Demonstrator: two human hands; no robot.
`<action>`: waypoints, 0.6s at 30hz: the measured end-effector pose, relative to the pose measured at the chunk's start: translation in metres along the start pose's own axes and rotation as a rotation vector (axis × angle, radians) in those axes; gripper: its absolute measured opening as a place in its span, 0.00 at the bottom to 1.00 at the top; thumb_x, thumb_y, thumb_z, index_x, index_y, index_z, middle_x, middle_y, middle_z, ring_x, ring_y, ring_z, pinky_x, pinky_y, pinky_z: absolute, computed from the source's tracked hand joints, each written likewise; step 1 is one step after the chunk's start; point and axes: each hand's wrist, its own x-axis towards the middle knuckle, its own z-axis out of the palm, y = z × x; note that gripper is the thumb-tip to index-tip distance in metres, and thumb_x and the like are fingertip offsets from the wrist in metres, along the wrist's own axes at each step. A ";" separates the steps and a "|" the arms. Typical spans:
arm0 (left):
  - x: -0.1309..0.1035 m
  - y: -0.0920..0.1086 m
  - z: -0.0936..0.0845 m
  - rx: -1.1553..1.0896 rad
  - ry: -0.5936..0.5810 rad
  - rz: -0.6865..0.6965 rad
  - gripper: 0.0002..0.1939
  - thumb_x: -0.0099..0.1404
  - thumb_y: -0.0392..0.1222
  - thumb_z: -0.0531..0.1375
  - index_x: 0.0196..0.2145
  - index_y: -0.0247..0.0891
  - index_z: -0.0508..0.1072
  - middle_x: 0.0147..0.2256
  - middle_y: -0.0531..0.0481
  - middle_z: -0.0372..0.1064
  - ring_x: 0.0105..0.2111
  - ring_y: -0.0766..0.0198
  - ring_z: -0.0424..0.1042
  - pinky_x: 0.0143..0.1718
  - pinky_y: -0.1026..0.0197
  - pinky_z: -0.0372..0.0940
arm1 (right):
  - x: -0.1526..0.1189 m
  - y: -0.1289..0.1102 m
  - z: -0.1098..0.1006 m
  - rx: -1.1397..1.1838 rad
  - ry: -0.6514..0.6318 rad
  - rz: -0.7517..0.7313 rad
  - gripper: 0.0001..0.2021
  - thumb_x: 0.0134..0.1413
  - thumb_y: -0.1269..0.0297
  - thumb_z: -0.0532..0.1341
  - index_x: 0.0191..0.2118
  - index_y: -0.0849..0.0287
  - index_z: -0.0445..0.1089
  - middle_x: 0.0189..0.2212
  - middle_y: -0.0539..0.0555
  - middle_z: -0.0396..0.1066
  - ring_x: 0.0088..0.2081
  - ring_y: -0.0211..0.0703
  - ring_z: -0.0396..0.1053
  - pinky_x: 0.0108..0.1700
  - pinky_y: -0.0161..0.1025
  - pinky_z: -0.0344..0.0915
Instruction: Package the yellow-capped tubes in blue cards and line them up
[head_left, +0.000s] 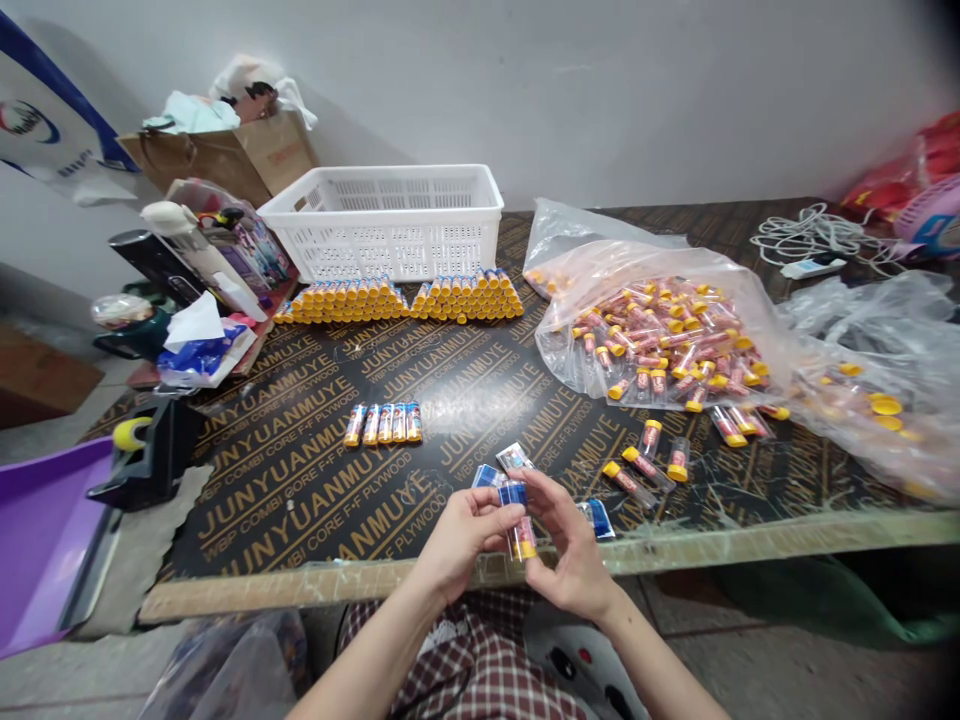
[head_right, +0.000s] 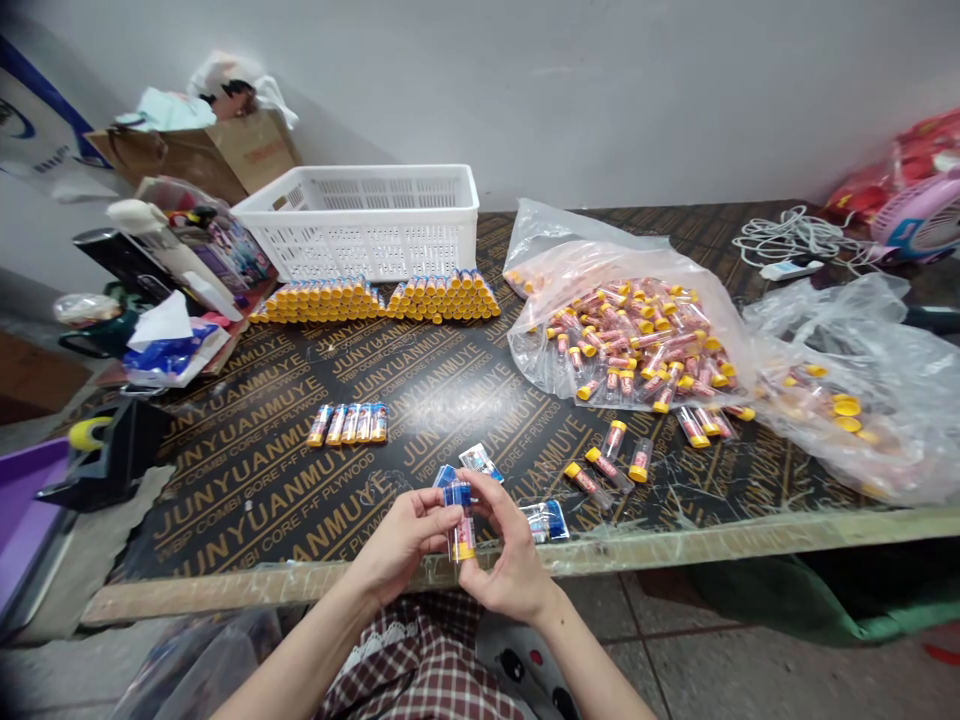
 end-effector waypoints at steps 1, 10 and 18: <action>0.000 -0.001 0.000 -0.002 -0.003 0.001 0.19 0.43 0.45 0.71 0.31 0.30 0.77 0.27 0.47 0.71 0.25 0.69 0.68 0.27 0.67 0.62 | 0.000 0.000 0.001 0.007 0.006 -0.004 0.38 0.39 0.79 0.56 0.60 0.52 0.51 0.58 0.58 0.57 0.57 0.50 0.60 0.56 0.47 0.63; 0.008 0.015 -0.025 0.101 0.064 0.146 0.16 0.47 0.47 0.69 0.27 0.31 0.73 0.24 0.47 0.72 0.23 0.68 0.69 0.27 0.66 0.64 | 0.013 -0.001 -0.003 -0.203 -0.045 -0.022 0.40 0.46 0.70 0.60 0.63 0.51 0.42 0.63 0.58 0.48 0.59 0.51 0.57 0.58 0.50 0.59; 0.025 0.115 -0.180 0.983 0.994 0.429 0.19 0.48 0.52 0.65 0.29 0.31 0.73 0.25 0.47 0.71 0.27 0.61 0.69 0.31 0.61 0.61 | 0.006 0.073 -0.116 -1.022 0.340 0.097 0.27 0.54 0.44 0.51 0.50 0.61 0.67 0.36 0.62 0.71 0.39 0.55 0.67 0.45 0.54 0.64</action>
